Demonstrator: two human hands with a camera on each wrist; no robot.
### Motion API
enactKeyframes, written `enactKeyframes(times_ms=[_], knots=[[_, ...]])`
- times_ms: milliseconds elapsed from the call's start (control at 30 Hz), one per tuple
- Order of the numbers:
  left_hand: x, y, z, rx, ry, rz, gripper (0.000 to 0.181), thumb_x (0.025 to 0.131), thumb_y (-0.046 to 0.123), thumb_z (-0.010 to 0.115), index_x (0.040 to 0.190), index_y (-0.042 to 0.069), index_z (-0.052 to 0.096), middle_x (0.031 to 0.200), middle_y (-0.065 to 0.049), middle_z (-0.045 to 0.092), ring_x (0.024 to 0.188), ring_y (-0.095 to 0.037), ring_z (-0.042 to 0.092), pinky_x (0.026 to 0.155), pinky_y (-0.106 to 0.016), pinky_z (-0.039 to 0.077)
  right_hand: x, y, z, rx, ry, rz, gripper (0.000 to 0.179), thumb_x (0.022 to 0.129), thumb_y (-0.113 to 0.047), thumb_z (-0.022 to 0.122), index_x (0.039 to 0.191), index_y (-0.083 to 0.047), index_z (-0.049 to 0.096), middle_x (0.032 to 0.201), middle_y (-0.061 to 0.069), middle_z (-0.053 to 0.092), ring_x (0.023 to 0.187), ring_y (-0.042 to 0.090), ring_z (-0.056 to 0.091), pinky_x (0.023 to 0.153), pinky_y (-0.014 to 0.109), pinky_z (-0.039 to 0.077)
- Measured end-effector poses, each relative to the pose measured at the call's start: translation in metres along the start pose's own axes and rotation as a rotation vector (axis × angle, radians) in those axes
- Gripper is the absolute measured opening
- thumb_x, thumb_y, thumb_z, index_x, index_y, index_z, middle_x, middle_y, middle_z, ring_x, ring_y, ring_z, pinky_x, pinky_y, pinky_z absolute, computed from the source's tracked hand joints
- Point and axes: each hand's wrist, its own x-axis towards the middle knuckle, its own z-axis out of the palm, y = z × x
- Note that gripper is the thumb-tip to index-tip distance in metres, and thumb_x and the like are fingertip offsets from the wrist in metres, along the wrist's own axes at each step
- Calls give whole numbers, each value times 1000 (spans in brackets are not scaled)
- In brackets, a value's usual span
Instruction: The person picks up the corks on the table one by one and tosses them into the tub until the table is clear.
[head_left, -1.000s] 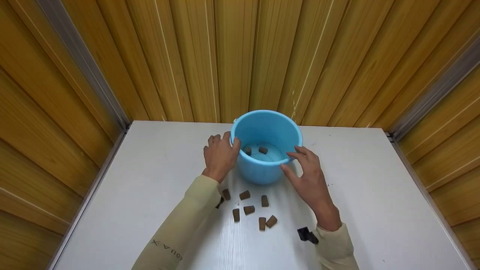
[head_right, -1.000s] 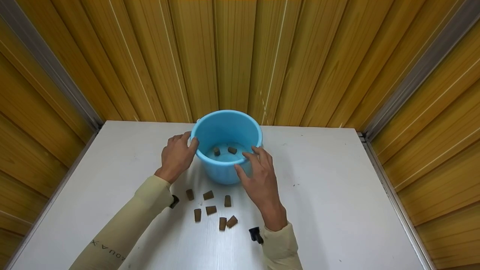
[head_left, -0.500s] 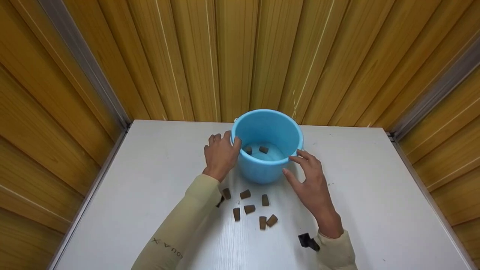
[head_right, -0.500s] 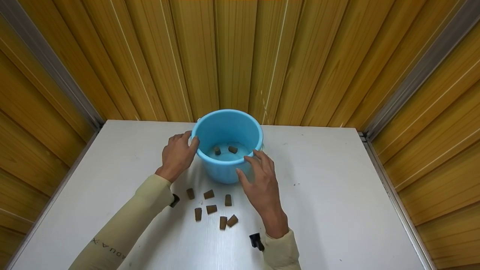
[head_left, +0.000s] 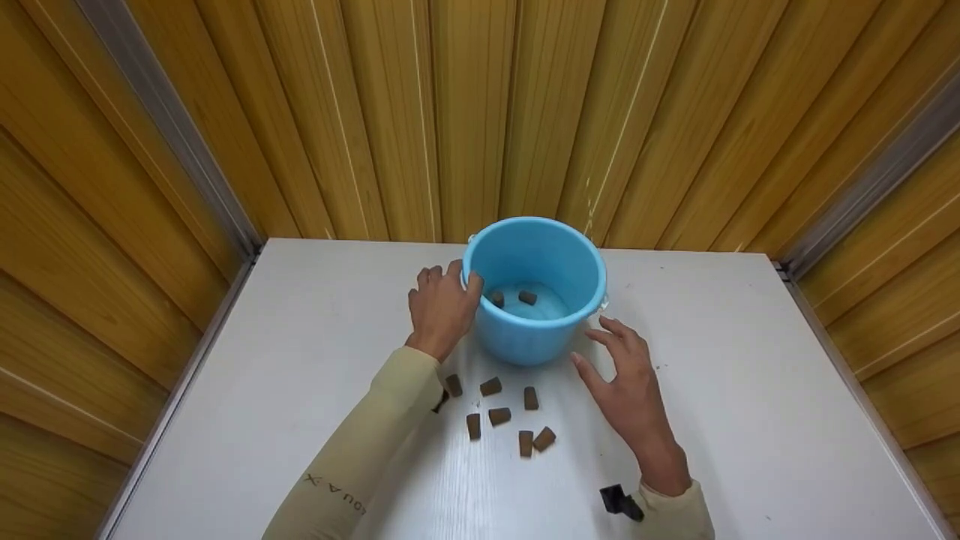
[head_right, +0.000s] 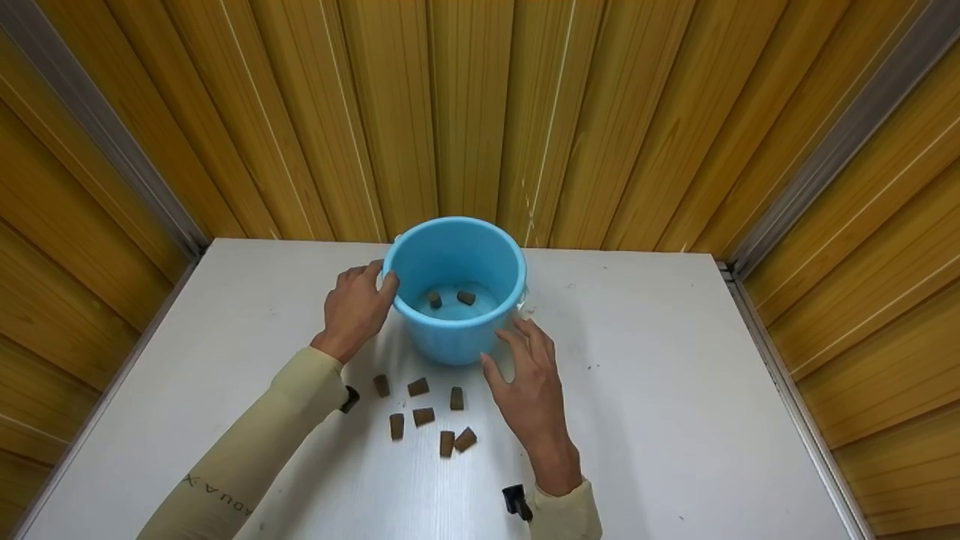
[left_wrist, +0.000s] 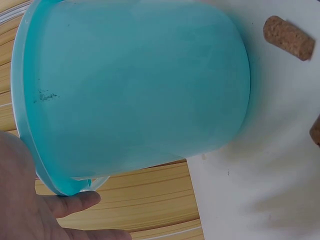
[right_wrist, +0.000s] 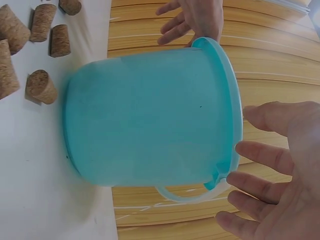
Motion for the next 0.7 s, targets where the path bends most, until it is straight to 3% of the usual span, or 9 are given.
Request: enactKeyframes(times_ms=[700], knots=[[-2,-1,-1,-8,0,18,57,108,44,42,148,8,62,136,-19,66,137,-41,52,105,-64,46,-33,18,14,17,-189,99,42,92,-14,85,130,-3,69,147,21,55,144,46,44,111,63,43]])
